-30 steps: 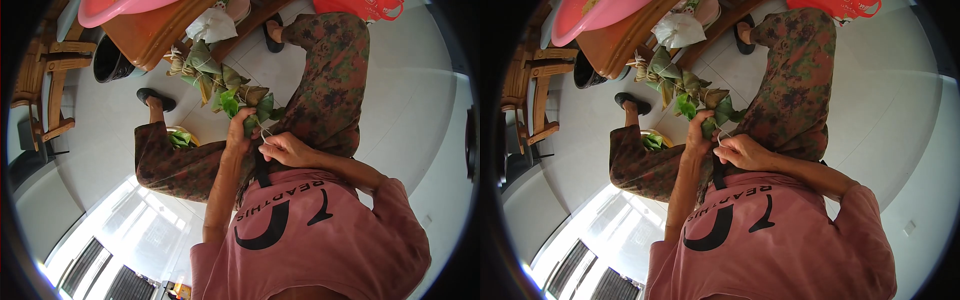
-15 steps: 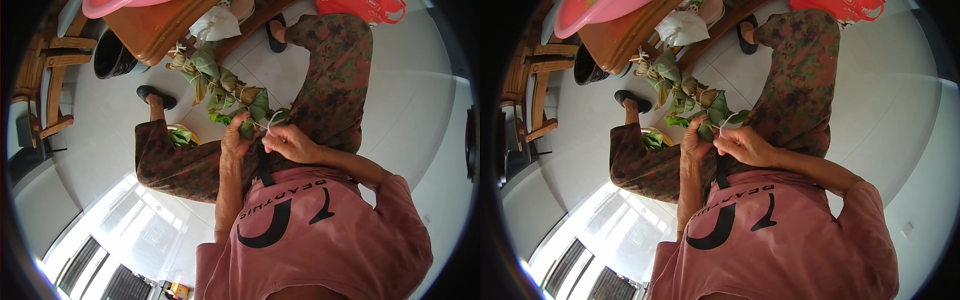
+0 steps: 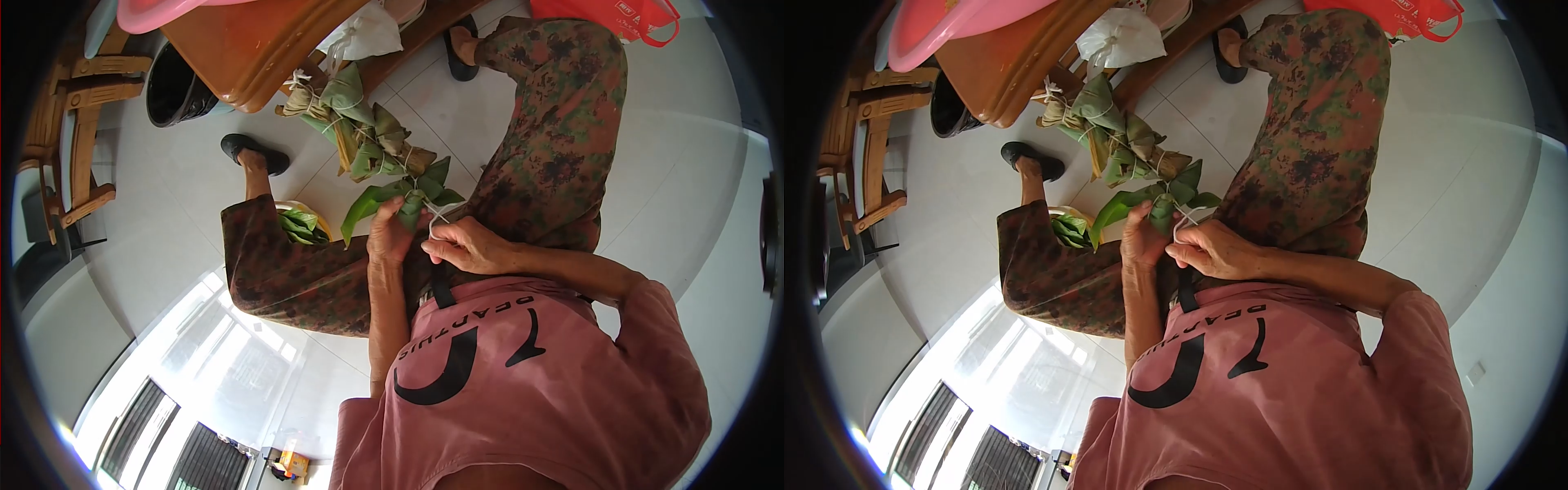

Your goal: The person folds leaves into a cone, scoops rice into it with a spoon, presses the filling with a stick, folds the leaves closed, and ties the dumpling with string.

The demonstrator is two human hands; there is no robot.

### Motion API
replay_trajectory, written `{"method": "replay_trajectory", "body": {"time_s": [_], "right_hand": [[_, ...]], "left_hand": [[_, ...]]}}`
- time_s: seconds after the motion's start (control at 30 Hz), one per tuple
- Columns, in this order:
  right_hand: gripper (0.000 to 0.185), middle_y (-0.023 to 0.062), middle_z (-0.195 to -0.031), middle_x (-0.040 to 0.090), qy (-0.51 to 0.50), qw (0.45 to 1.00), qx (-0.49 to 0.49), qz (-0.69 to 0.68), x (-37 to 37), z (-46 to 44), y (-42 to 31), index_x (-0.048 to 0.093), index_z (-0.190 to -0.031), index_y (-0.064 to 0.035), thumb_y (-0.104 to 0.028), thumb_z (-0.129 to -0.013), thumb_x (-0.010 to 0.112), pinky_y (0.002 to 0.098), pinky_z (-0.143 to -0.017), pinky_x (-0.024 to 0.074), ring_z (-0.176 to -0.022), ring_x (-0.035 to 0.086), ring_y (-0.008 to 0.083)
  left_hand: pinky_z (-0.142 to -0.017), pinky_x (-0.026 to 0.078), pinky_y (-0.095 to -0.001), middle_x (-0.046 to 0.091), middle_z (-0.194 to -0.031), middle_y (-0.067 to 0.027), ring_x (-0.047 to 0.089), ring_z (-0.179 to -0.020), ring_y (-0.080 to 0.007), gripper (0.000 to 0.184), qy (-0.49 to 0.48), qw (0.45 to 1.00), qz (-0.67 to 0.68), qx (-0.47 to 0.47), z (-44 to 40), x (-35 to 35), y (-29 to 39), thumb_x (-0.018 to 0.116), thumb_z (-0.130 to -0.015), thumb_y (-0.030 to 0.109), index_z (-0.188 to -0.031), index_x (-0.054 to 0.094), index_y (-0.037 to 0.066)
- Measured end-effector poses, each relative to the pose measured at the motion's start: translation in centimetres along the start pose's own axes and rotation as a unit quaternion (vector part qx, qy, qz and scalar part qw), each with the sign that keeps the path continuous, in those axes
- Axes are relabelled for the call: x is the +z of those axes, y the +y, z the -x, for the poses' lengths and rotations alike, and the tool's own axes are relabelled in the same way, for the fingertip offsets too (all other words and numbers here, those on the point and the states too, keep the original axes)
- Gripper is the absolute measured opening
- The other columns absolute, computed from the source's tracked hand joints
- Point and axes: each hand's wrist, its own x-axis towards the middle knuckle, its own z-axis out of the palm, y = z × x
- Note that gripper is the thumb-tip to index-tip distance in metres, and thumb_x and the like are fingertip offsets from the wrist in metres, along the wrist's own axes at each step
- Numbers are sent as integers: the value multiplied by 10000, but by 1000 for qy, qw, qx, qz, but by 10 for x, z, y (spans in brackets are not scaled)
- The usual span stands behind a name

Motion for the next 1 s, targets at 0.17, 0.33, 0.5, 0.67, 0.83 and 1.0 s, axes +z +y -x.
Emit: {"method": "replay_trajectory", "body": {"time_s": [0.17, 0.33, 0.5, 0.67, 0.83, 1.0], "right_hand": [[282, 88, -562, 514, -14, 996, -13, 84, -7, -3, -4, 533, -696, -1, -221, -872, 519, 309, -500, 382, -509, 476, 156], [303, 27, -622, 510, 39, 993, 27, -106, -10, -15, 7, 568, -785, -11, -287, -893, 504, 256, -507, 372, -553, 453, 91], [356, -23, -709, 487, 86, 947, 80, -298, -20, -19, 8, 566, -863, -19, -356, -913, 466, 172, -527, 318, -598, 389, 28], [352, -14, -701, 489, 103, 944, 86, -302, -19, -23, 12, 549, -801, -29, -354, -912, 468, 178, -535, 324, -603, 386, 33], [345, -5, -705, 498, 106, 951, 86, -277, -16, -30, 12, 519, -761, -44, -352, -908, 470, 193, -545, 339, -598, 386, 45], [238, -4, -706, 451, 112, 974, 41, -192, -20, -44, 13, 485, -822, -27, -246, -916, 469, 223, -530, 353, -589, 397, 70]], "left_hand": [[-578, 449, -317, 587, -812, -100, 559, -706, -208, 181, 46, 980, -186, 44, 2, 3, 15, 640, -693, 117, -811, 563, 2], [-597, 430, -324, 594, -822, -102, 560, -729, -234, 198, 24, 1000, 11, -17, -13, 2, 14, 611, -704, 140, -851, 554, 22], [-616, 419, -326, 605, -877, -89, 548, -755, -240, 262, 19, 989, 123, -77, -28, -3, 5, 598, -721, 155, -953, 538, 50], [-613, 414, -310, 603, -876, -73, 542, -767, -216, 254, 36, 983, 162, -80, -34, -10, -2, 599, -731, 159, -957, 540, 61], [-486, 380, -265, 599, -786, -36, 534, -648, -172, 187, 99, 988, 107, -40, -37, -10, -2, 607, -749, 190, -898, 547, 93], [-416, 333, -242, 582, -711, -20, 510, -559, -134, 156, 168, 984, 51, -14, -35, -8, -5, 618, -754, 198, -860, 552, 105]]}}
